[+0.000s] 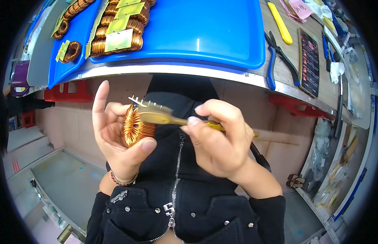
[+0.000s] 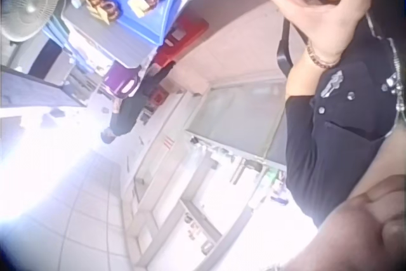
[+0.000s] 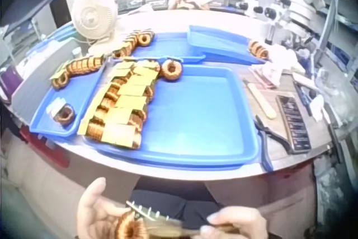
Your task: The person cleans copper-wound toroidal inductors using a small brush. They pick up each component from a blue tray, brush the copper windings and the yellow tape, and then place the component back on the tray. The process is repeated for multiple units.
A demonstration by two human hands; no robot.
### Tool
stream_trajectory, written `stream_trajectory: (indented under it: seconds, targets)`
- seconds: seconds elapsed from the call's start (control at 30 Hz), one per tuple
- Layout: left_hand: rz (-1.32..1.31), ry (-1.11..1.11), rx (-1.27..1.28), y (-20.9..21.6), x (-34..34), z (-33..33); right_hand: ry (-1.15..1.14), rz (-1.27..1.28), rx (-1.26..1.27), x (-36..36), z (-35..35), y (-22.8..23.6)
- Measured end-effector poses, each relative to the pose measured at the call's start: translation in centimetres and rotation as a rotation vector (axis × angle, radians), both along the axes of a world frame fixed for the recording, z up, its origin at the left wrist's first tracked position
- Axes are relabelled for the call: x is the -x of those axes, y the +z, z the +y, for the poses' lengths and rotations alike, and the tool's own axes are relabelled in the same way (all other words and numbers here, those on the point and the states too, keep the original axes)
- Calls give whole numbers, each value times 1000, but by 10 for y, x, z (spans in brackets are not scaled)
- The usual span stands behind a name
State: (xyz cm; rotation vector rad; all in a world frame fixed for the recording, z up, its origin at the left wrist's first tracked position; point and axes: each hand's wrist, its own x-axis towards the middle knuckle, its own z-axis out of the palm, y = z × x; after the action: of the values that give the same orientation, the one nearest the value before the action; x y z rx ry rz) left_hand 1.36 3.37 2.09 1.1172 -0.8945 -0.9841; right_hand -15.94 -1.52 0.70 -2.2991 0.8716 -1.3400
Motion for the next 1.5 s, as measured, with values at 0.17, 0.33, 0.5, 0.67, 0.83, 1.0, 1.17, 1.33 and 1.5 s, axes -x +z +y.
stream_trajectory:
  seconds: [0.17, 0.33, 0.5, 0.67, 0.83, 1.0, 1.17, 1.33, 1.5]
  targets:
    - [87, -53, -26, -4, -13, 3, -172, 89, -331, 27, 6, -22]
    - [245, -83, -88, -1, -5, 1, -181, -11, -272, 30, 0, -12]
    - [555, -186, -229, 11, -5, 0, -187, -54, -228, 31, -5, -8]
    - [671, -301, -282, 4, -8, -1, -169, -72, -157, 32, -7, -4]
    - [865, -272, -345, 1, 0, -7, -138, -94, -44, 16, 0, 6]
    - [1051, -313, -410, 4, 1, -11, -124, 2, -4, 20, -9, -18]
    - [1199, -341, -433, 0, 2, -21, -92, -294, -578, 35, -16, -11]
    - [937, -468, -221, -2, 3, -24, 278, -493, -1115, 8, -40, 31]
    - [110, -302, 48, 10, 3, -44, 395, -172, -1013, -28, -62, 55]
